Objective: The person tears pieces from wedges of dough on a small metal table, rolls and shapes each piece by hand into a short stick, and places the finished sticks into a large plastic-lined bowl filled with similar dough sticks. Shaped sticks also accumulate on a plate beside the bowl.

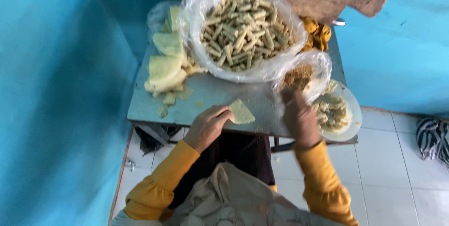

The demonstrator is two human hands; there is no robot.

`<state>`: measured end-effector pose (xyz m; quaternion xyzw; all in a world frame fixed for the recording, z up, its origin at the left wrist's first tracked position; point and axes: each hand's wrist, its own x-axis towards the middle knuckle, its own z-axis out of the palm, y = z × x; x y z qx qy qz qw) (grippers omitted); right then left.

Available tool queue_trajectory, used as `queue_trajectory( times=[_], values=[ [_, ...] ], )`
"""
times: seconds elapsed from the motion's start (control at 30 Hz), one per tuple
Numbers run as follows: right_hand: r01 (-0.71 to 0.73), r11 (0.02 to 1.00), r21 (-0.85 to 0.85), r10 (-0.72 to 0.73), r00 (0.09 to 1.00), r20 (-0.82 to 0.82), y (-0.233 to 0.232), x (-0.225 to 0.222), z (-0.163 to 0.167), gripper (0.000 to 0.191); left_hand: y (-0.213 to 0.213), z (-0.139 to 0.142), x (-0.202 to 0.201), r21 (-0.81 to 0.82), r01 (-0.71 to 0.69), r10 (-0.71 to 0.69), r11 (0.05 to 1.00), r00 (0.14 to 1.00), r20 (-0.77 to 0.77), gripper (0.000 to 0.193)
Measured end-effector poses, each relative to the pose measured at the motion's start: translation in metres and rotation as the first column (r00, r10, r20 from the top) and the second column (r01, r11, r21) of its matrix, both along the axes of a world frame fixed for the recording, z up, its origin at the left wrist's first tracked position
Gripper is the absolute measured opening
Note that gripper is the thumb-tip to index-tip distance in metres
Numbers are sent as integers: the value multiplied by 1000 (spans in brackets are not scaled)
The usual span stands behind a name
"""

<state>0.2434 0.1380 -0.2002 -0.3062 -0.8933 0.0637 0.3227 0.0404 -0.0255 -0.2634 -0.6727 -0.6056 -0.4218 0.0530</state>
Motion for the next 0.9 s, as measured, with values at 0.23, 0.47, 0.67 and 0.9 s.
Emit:
queue_trajectory(
  times=[0.23,0.47,0.67,0.9],
  values=[
    [26,997,-70,-22,998,59,44,-10,29,22,-5,-13,-8,20,83,-83,996,996,44,18],
    [28,999,38,-37,965,260,51,-46,31,25,-9,-10,-28,-73,161,-148,984,976,157,16],
    [-85,996,6,83,985,152,56,-42,25,40,-19,-15,-43,-92,208,-187,974,963,195,12],
    [-431,800,-418,434,896,-94,7,-51,-6,15,-16,-21,-43,-35,172,-161,985,965,206,10]
  ],
)
